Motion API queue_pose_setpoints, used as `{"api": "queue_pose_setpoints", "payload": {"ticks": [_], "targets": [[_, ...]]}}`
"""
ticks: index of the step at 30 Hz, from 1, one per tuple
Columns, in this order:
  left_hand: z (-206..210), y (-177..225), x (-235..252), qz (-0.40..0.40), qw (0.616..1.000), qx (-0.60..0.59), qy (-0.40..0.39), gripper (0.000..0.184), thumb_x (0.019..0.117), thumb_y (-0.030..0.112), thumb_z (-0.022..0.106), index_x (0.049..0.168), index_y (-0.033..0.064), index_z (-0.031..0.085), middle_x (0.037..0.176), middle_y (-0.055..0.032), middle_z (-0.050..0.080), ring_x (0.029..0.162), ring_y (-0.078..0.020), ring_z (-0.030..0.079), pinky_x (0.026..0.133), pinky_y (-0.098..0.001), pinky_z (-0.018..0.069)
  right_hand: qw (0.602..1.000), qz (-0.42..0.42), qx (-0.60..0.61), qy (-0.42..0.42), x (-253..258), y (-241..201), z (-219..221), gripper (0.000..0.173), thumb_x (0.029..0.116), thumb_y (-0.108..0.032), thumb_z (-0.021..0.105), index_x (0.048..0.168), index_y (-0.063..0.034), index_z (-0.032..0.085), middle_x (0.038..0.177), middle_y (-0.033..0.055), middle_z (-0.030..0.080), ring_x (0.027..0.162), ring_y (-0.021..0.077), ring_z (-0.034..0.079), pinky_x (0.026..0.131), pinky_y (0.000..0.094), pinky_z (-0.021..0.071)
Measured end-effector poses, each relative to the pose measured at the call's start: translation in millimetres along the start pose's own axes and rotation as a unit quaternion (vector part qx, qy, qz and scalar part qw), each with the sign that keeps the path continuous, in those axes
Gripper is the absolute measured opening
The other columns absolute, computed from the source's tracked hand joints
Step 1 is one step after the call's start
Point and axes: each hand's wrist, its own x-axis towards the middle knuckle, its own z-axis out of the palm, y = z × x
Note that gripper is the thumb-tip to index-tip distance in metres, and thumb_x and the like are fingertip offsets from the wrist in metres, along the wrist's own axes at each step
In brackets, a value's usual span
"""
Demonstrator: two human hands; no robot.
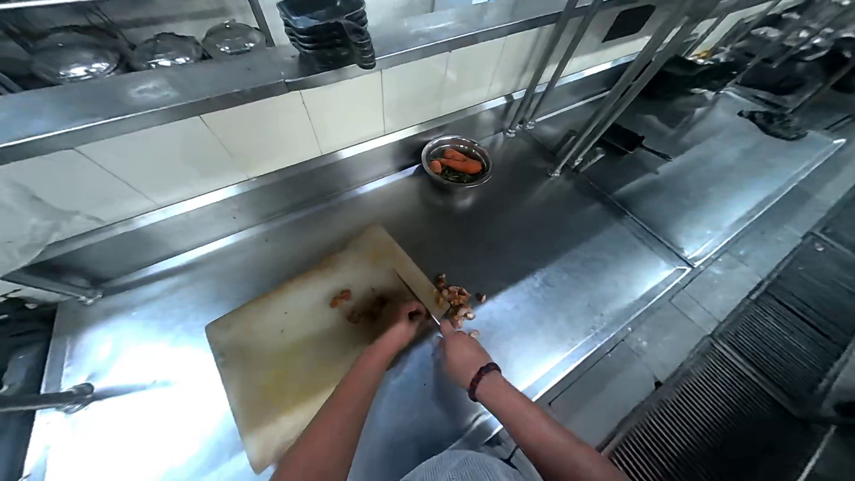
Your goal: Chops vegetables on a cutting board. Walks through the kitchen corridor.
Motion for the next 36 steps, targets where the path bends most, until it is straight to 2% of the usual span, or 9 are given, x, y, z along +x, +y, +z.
{"api": "queue_pose_setpoints", "payload": {"ticks": [2,6,11,17,19,23,29,32,36], "targets": [[0.7,-1.8,1.2,-0.004,1.000,-0.009,0.008,0.019,0.0995,0.021,0.063,0.110,0.0135,0.076,0.117,-0.0038,0.072,0.115,-0.0163,0.066,0.106,-0.0393,0.0507,1.000,-0.004,-0.008,0.003,3.1,-2.9,-3.2,0.042,0.1090,-0.033,0.041,0.145,-0.0111,0.044,0.117,0.0201,0.069,0.108,0.0394,0.070,0.091,0.0574,0.0566],[-6.4,10.1,-1.8,-0.039,0.999,0.011,-0.019,0.026,0.0940,0.024,0.071,0.115,0.0093,0.076,0.126,-0.0092,0.070,0.124,-0.0231,0.063,0.111,-0.0439,0.0462,0.998,0.007,-0.031,-0.062,-41.9,-6.5,-44.0,0.045,0.1097,-0.035,0.042,0.146,-0.0078,0.042,0.117,0.0221,0.068,0.111,0.0407,0.069,0.093,0.0582,0.0550],[-0.8,0.4,-3.0,-0.005,1.000,0.008,-0.005,0.020,0.1006,0.024,0.062,0.110,0.0139,0.077,0.117,-0.0027,0.072,0.116,-0.0151,0.065,0.108,-0.0385,0.0494,1.000,-0.004,0.007,0.000,0.5,1.7,8.6,0.044,0.1101,-0.037,0.039,0.145,-0.0104,0.044,0.112,0.0194,0.070,0.106,0.0382,0.071,0.091,0.0559,0.0570],[-6.4,4.5,-8.0,-0.001,0.999,0.035,-0.017,0.026,0.0966,0.033,0.067,0.109,0.0125,0.077,0.118,-0.0053,0.072,0.118,-0.0191,0.065,0.108,-0.0414,0.0482,0.998,-0.007,-0.020,-0.055,-38.5,-2.4,-38.9,0.044,0.1092,-0.036,0.043,0.144,-0.0086,0.044,0.114,0.0214,0.069,0.108,0.0398,0.069,0.092,0.0578,0.0552],[-1.3,-1.5,-7.6,0.011,1.000,0.015,-0.006,0.023,0.0979,0.028,0.065,0.107,0.0106,0.077,0.116,-0.0064,0.072,0.117,-0.0193,0.065,0.108,-0.0407,0.0486,0.999,-0.010,-0.009,-0.046,-31.9,0.0,-23.8,0.044,0.1094,-0.036,0.042,0.144,-0.0089,0.044,0.111,0.0205,0.069,0.106,0.0388,0.070,0.091,0.0569,0.0559],[7.8,-10.9,-3.7,0.035,0.999,-0.002,-0.028,0.024,0.1037,0.019,0.056,0.113,0.0069,0.074,0.123,-0.0086,0.070,0.122,-0.0179,0.062,0.111,-0.0363,0.0463,0.999,-0.037,0.037,0.013,12.3,10.0,24.8,0.045,0.1099,-0.038,0.039,0.144,-0.0096,0.045,0.109,0.0180,0.071,0.105,0.0363,0.071,0.092,0.0550,0.0564],[-3.2,-1.4,-8.1,0.075,0.997,-0.001,0.001,0.028,0.1008,0.026,0.063,0.125,0.0135,0.071,0.135,-0.0066,0.064,0.123,-0.0162,0.062,0.110,-0.0351,0.0496,0.999,-0.035,0.025,0.011,10.7,23.7,-10.8,0.044,0.1096,-0.041,0.039,0.140,-0.0106,0.049,0.110,0.0185,0.071,0.105,0.0372,0.071,0.092,0.0565,0.0555],[-38.5,11.4,-10.7,0.001,0.993,0.110,0.036,0.033,0.1005,0.024,0.063,0.133,0.0219,0.068,0.145,-0.0025,0.059,0.137,-0.0224,0.052,0.115,-0.0455,0.0440,0.999,-0.011,0.030,0.033,1.5,30.7,-13.1,0.047,0.1105,-0.044,0.035,0.141,-0.0107,0.047,0.109,0.0174,0.071,0.105,0.0360,0.071,0.092,0.0548,0.0559],[-74.7,8.7,1.5,-0.124,0.969,0.208,0.043,0.031,0.0969,0.026,0.068,0.127,0.0183,0.070,0.131,-0.0092,0.065,0.128,-0.0331,0.058,0.104,-0.0577,0.0493,0.998,-0.043,0.054,0.013,-17.0,27.2,1.2,0.046,0.1104,-0.042,0.037,0.141,-0.0105,0.048,0.105,0.0185,0.070,0.102,0.0374,0.071,0.090,0.0556,0.0560]]}}
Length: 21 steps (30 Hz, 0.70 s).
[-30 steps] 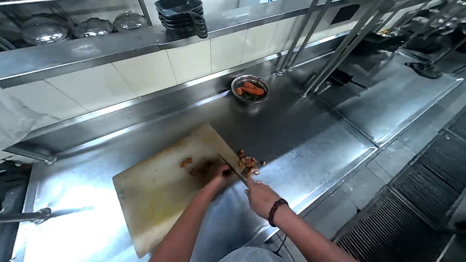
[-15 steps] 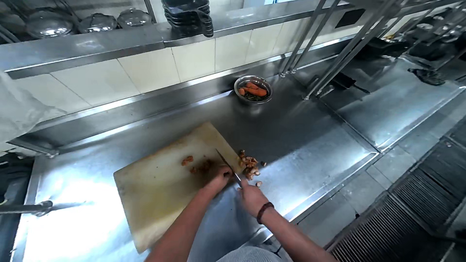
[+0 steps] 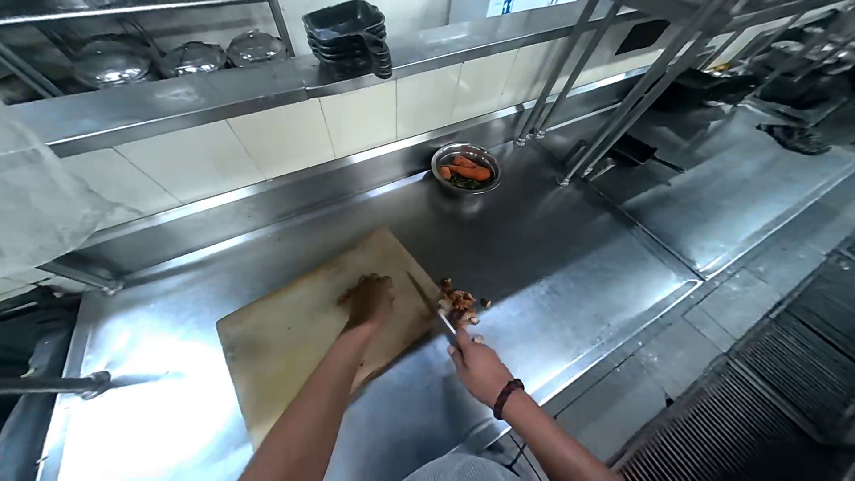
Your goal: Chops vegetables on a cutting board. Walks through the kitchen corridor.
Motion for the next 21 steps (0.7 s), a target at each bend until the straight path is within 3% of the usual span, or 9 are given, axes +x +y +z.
{"api": "queue_pose_setpoints", "payload": {"ticks": [4,6,10,14,21], "targets": [[-8.7,-9.2,17.1,-0.013,0.997,-0.035,-0.074,0.025,0.0972,0.024,0.070,0.119,0.0119,0.070,0.112,-0.0114,0.072,0.100,-0.0282,0.072,0.089,-0.0517,0.0593,1.000,-0.009,0.018,-0.024,4.1,9.3,23.5,0.040,0.1102,-0.041,0.038,0.135,-0.0112,0.050,0.101,0.0172,0.070,0.097,0.0366,0.072,0.086,0.0559,0.0566],[-11.2,-9.0,19.8,0.002,0.996,-0.057,-0.072,0.023,0.0971,0.019,0.070,0.119,0.0121,0.070,0.107,-0.0104,0.074,0.093,-0.0262,0.073,0.086,-0.0496,0.0605,1.000,0.001,0.030,-0.004,6.1,14.8,23.9,0.040,0.1101,-0.041,0.038,0.134,-0.0113,0.050,0.100,0.0163,0.070,0.096,0.0353,0.072,0.085,0.0544,0.0568],[3.9,7.9,16.5,0.074,0.993,-0.074,-0.057,0.023,0.0945,0.022,0.075,0.114,0.0109,0.071,0.110,-0.0083,0.073,0.102,-0.0247,0.071,0.093,-0.0496,0.0579,0.999,0.035,0.023,0.013,9.4,13.1,12.0,0.046,0.1103,-0.042,0.036,0.143,-0.0121,0.047,0.106,0.0172,0.071,0.103,0.0357,0.071,0.090,0.0543,0.0562],[36.4,32.7,12.8,0.112,0.987,-0.092,-0.076,0.021,0.0986,0.025,0.068,0.113,0.0111,0.074,0.121,-0.0091,0.070,0.119,-0.0248,0.064,0.106,-0.0481,0.0509,0.999,0.045,-0.015,0.006,14.5,-5.8,0.5,0.046,0.1101,-0.041,0.037,0.145,-0.0118,0.046,0.113,0.0184,0.070,0.108,0.0376,0.070,0.093,0.0560,0.0560],[37.2,37.7,2.3,0.122,0.986,-0.077,-0.089,0.022,0.0973,0.010,0.063,0.116,0.0102,0.075,0.130,-0.0087,0.068,0.126,-0.0246,0.061,0.111,-0.0456,0.0471,0.993,0.061,-0.079,-0.060,-14.6,-41.0,-51.1,0.045,0.1092,-0.035,0.043,0.145,-0.0091,0.043,0.119,0.0213,0.069,0.113,0.0398,0.069,0.094,0.0584,0.0548]]}}
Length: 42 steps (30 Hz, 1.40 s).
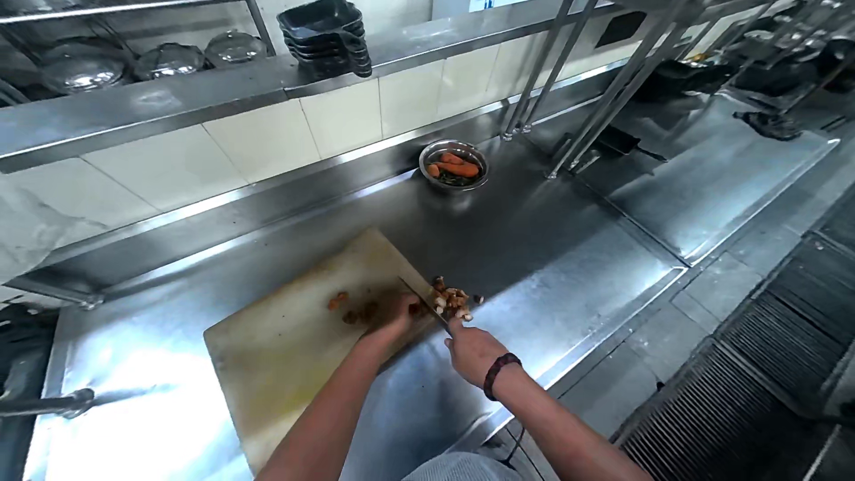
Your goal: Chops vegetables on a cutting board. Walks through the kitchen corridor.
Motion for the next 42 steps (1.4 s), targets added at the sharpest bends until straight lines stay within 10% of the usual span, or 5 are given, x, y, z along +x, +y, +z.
{"api": "queue_pose_setpoints", "payload": {"ticks": [24,31,36,42], "targets": [[11.8,-7.5,-10.8,0.066,0.995,-0.069,0.013,0.024,0.1023,0.017,0.056,0.118,0.0086,0.073,0.129,-0.0101,0.067,0.126,-0.0227,0.061,0.112,-0.0422,0.0460,0.995,-0.069,0.047,0.045,60.1,18.8,24.6,0.051,0.1097,-0.042,0.041,0.149,-0.0101,0.044,0.118,0.0218,0.069,0.113,0.0395,0.068,0.098,0.0581,0.0526],[-59.4,-42.6,-28.2,-0.060,0.993,0.095,0.028,0.027,0.0925,0.019,0.071,0.120,0.0211,0.073,0.126,-0.0063,0.066,0.125,-0.0295,0.058,0.104,-0.0533,0.0501,0.994,-0.084,0.063,0.031,30.2,19.7,48.0,0.044,0.1099,-0.041,0.040,0.140,-0.0101,0.050,0.104,0.0194,0.071,0.101,0.0384,0.071,0.089,0.0575,0.0554],[-51.7,-58.4,-21.4,-0.053,0.998,0.042,0.013,0.017,0.0944,0.024,0.073,0.107,0.0137,0.076,0.113,-0.0080,0.070,0.103,-0.0248,0.069,0.092,-0.0494,0.0577,0.993,-0.083,0.074,0.028,37.0,24.4,65.7,0.041,0.1096,-0.042,0.040,0.136,-0.0116,0.050,0.101,0.0173,0.071,0.099,0.0366,0.071,0.087,0.0558,0.0561],[-19.7,-23.4,-18.4,-0.060,0.997,-0.017,0.044,0.022,0.0968,0.025,0.069,0.114,0.0125,0.071,0.118,-0.0082,0.069,0.112,-0.0251,0.066,0.100,-0.0490,0.0536,0.997,-0.046,0.053,0.045,37.4,13.6,46.4,0.046,0.1099,-0.041,0.039,0.146,-0.0123,0.046,0.113,0.0189,0.071,0.108,0.0383,0.070,0.092,0.0572,0.0558]]}}
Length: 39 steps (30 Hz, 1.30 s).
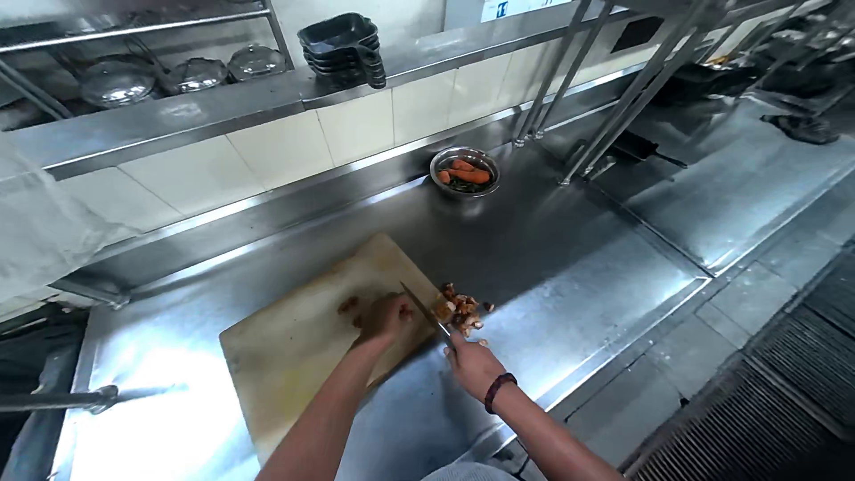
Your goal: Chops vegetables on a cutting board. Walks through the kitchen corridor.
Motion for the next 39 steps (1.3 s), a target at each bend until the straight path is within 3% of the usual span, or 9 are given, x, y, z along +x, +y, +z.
{"api": "queue_pose_setpoints", "payload": {"ticks": [4,8,15,19,22,27,31,33,39], "targets": [[10.6,13.8,-1.6,-0.009,0.999,-0.004,-0.031,0.024,0.0979,0.016,0.064,0.120,0.0153,0.072,0.127,-0.0075,0.068,0.123,-0.0255,0.063,0.108,-0.0494,0.0495,0.998,0.017,-0.053,-0.023,-14.1,-29.0,-31.5,0.043,0.1091,-0.035,0.043,0.144,-0.0101,0.045,0.121,0.0214,0.068,0.113,0.0408,0.069,0.093,0.0597,0.0552],[22.3,9.0,0.2,0.018,1.000,-0.019,-0.014,0.024,0.0968,0.025,0.067,0.116,0.0124,0.074,0.127,-0.0077,0.069,0.122,-0.0244,0.063,0.108,-0.0466,0.0490,0.993,0.032,-0.086,-0.077,-34.9,-41.4,-59.9,0.046,0.1075,-0.033,0.046,0.147,-0.0078,0.043,0.125,0.0227,0.066,0.117,0.0413,0.066,0.096,0.0612,0.0533],[33.9,-5.4,4.1,0.054,0.996,-0.073,-0.004,0.019,0.0985,0.017,0.065,0.114,0.0121,0.075,0.126,-0.0064,0.069,0.122,-0.0211,0.063,0.110,-0.0433,0.0482,0.999,0.016,-0.032,0.007,21.3,-30.0,4.8,0.044,0.1101,-0.036,0.039,0.146,-0.0111,0.045,0.121,0.0205,0.069,0.112,0.0390,0.069,0.094,0.0577,0.0559],[18.7,-2.4,-3.2,0.065,0.997,-0.044,-0.016,0.023,0.0989,0.008,0.060,0.117,0.0099,0.075,0.131,-0.0082,0.068,0.127,-0.0237,0.061,0.112,-0.0437,0.0465,0.997,0.016,-0.066,-0.033,-7.2,-42.9,-30.0,0.044,0.1093,-0.034,0.042,0.147,-0.0097,0.043,0.121,0.0220,0.068,0.113,0.0405,0.069,0.094,0.0590,0.0550],[21.5,-1.7,-3.3,0.064,0.997,-0.040,0.002,0.018,0.0981,0.014,0.065,0.110,0.0082,0.076,0.126,-0.0081,0.069,0.123,-0.0234,0.062,0.109,-0.0426,0.0478,0.994,0.027,-0.080,-0.065,-29.5,-46.2,-44.9,0.046,0.1093,-0.034,0.043,0.147,-0.0071,0.041,0.122,0.0227,0.067,0.115,0.0404,0.068,0.096,0.0584,0.0541],[25.9,-6.6,1.9,0.054,0.997,-0.061,-0.007,0.021,0.1005,0.016,0.061,0.115,0.0147,0.076,0.126,-0.0043,0.070,0.124,-0.0195,0.062,0.111,-0.0420,0.0476,0.999,0.013,-0.052,0.011,25.2,-35.6,5.6,0.043,0.1098,-0.036,0.039,0.143,-0.0098,0.047,0.123,0.0200,0.068,0.113,0.0389,0.069,0.094,0.0578,0.0562],[15.9,0.7,-9.0,0.038,0.997,-0.067,-0.016,0.022,0.0989,0.007,0.060,0.115,0.0095,0.075,0.125,-0.0094,0.069,0.123,-0.0249,0.063,0.109,-0.0457,0.0478,0.996,0.010,-0.077,-0.035,-5.3,-44.7,-29.9,0.045,0.1092,-0.034,0.042,0.147,-0.0094,0.042,0.121,0.0217,0.068,0.114,0.0404,0.068,0.096,0.0585,0.0546],[17.0,-0.3,-8.5,0.028,0.998,-0.061,-0.011,0.019,0.1000,0.013,0.061,0.111,0.0087,0.075,0.122,-0.0096,0.071,0.119,-0.0254,0.064,0.107,-0.0459,0.0490,0.996,0.014,-0.069,-0.059,-24.7,-43.2,-41.1,0.048,0.1087,-0.034,0.044,0.149,-0.0079,0.041,0.121,0.0228,0.068,0.113,0.0410,0.068,0.096,0.0593,0.0538],[24.4,-6.2,-3.8,0.038,0.998,-0.051,-0.027,0.022,0.1025,0.021,0.059,0.116,0.0146,0.075,0.127,-0.0045,0.070,0.124,-0.0202,0.062,0.111,-0.0443,0.0470,1.000,-0.016,-0.012,0.011,27.4,-28.2,15.7,0.046,0.1102,-0.040,0.039,0.143,-0.0079,0.047,0.120,0.0200,0.069,0.112,0.0371,0.069,0.097,0.0547,0.0551]]}}
